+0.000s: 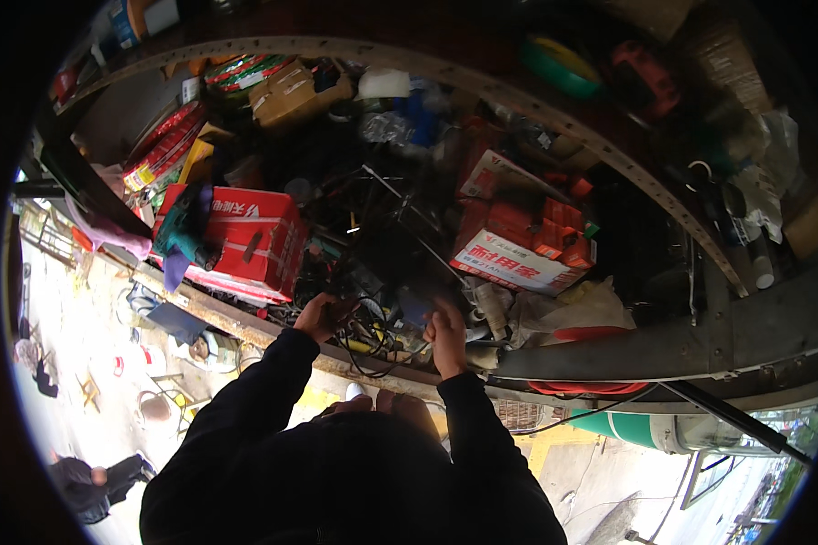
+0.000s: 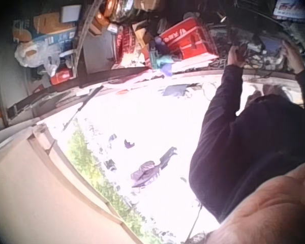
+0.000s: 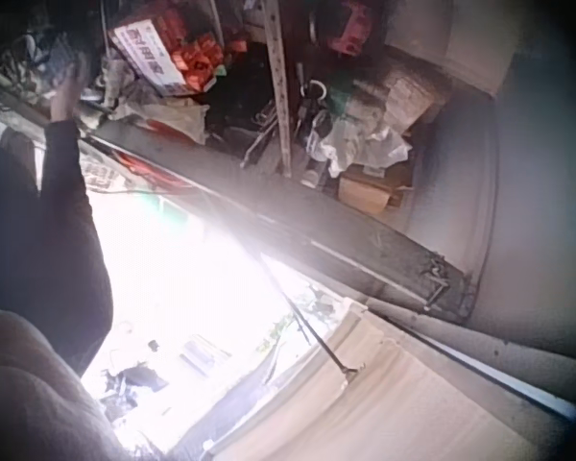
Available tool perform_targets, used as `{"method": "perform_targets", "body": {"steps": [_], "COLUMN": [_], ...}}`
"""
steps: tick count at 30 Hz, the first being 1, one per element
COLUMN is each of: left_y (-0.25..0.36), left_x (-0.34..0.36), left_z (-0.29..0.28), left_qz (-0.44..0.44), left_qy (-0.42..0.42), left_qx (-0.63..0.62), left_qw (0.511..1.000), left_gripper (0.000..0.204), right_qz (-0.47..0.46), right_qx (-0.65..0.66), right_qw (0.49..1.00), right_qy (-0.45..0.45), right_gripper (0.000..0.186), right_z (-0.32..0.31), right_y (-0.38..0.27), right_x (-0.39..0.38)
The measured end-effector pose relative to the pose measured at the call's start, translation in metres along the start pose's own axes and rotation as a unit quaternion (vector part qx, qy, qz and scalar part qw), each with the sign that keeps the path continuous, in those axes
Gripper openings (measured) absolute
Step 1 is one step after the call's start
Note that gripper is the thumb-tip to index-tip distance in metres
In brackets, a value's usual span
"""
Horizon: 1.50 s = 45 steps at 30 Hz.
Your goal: The person removes a bicycle inner tube, inflates it with a hand pump, and locates a puncture. They then apply a patch to the tube, retrieve a soldering iron, and use it to heat the patched area.
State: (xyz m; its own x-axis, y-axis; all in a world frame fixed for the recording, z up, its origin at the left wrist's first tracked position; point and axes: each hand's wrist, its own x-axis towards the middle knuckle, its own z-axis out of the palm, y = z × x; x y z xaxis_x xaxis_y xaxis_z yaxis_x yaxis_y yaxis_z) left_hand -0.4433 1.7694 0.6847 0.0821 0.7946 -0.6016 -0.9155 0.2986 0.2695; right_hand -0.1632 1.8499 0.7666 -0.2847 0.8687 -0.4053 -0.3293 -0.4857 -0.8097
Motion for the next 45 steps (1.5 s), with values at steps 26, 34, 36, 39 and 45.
{"method": "perform_targets", "body": {"steps": [26, 34, 36, 39, 45], "left_y": [-0.025, -0.044, -0.052, -0.064, -0.097], "left_x": [-0.071, -0.19, -0.218, -0.259, -0.32], "left_z": [0.107, 0.064, 0.049, 0.019, -0.078], "left_qz": [0.217, 0.239, 0.217, 0.205, 0.257], "left_qy": [0.009, 0.08, 0.116, 0.141, 0.179], "left_qx": [0.386, 0.431, 0.446, 0.364, 0.288], "left_qw": [0.896, 0.867, 0.86, 0.898, 0.905], "left_gripper": [0.015, 0.025, 0.023, 0.021, 0.02], "right_qz": [-0.328, -0.411, -0.425, -0.545, -0.616], "right_qx": [-0.76, -0.669, -0.648, -0.56, -0.524], "right_qw": [0.561, 0.589, 0.598, 0.613, 0.579], "right_qy": [-0.004, 0.189, 0.204, 0.118, 0.106], "right_gripper": [0.058, 0.064, 0.062, 0.051, 0.047], "right_z": [-0.066, -0.054, -0.032, -0.003, 0.061], "right_y": [-0.198, -0.198, -0.188, -0.163, -0.126], "right_x": [0.241, 0.119, 0.082, 0.026, -0.074]}}
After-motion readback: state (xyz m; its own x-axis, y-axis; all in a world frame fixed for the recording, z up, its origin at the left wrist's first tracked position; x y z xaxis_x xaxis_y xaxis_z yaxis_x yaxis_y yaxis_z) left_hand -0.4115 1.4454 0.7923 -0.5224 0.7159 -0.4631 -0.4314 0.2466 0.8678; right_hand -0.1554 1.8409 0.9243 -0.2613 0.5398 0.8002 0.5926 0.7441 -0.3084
